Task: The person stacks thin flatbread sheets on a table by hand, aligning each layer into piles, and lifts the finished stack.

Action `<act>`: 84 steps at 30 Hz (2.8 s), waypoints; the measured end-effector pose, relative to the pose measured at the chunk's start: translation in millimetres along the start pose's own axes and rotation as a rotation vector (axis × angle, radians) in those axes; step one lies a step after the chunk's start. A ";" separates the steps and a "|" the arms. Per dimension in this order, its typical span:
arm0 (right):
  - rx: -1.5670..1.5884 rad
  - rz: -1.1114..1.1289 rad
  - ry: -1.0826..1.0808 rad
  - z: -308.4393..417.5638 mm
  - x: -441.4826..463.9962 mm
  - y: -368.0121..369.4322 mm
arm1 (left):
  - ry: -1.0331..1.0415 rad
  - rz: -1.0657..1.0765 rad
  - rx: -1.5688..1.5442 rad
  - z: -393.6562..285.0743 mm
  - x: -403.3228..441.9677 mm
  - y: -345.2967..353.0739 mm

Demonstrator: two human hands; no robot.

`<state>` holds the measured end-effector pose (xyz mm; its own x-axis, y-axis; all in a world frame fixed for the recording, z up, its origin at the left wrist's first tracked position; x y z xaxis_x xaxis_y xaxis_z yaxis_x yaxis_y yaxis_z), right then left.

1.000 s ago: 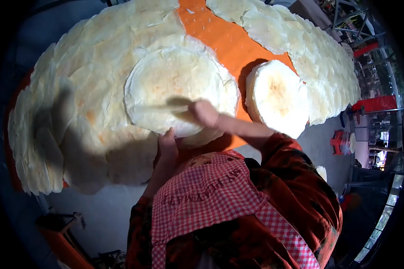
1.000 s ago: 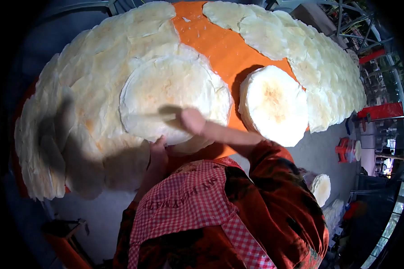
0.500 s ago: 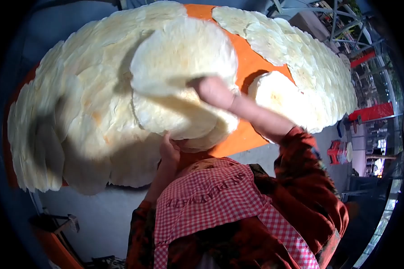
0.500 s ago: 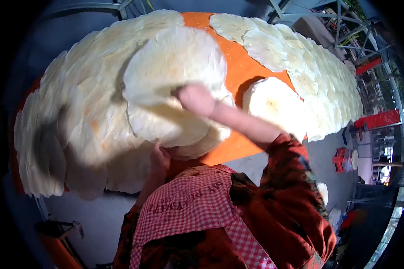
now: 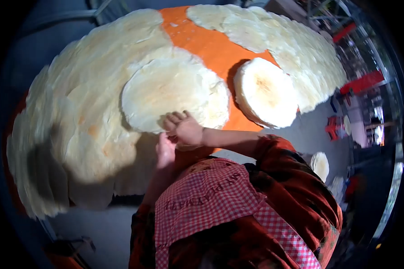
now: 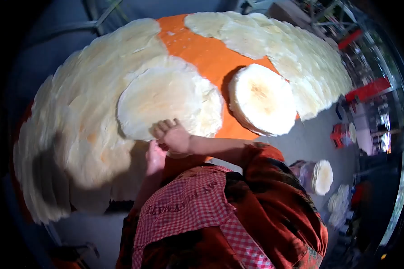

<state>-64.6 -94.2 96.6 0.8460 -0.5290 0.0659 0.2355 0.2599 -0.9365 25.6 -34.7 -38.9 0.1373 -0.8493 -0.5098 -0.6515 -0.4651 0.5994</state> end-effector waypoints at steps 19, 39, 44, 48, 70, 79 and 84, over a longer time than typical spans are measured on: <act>1.004 -0.554 0.518 -173.6 -103.8 -363.1 | 0.141 0.409 -0.099 -75.5 -6.4 99.9; 1.343 -0.826 1.006 -409.0 -411.3 -216.0 | -0.046 0.263 0.412 126.1 23.8 329.4; 0.923 -0.671 1.152 -457.4 -436.2 -177.4 | -0.198 0.179 0.575 166.3 42.7 308.0; 0.644 -0.666 1.179 -485.3 -445.5 -144.9 | -0.168 0.204 0.593 178.3 44.2 308.9; 0.386 0.037 -0.280 -149.1 -134.7 1.4 | 0.290 -0.439 0.385 53.5 -72.6 23.9; 0.393 0.148 -0.211 -147.8 -108.7 19.3 | 0.064 -0.176 0.237 58.8 -79.3 43.5; 0.148 0.091 -0.309 -149.8 -112.9 25.7 | 0.120 -0.072 0.412 74.5 -65.8 62.0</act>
<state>-225.8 -148.8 13.5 0.9661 -0.2349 0.1068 0.2002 0.4209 -0.8847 -79.4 10.9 -14.1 0.2630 -0.8529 -0.4510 -0.8774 -0.4058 0.2560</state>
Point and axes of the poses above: each hand's wrist, its own x-axis towards the middle knuckle, its own y-axis out of the palm, z = x × y, the point moved 4 cm from there along x, towards the middle knuckle, and after that the axes turned 11 degrees about x, right-handed, at the moved point
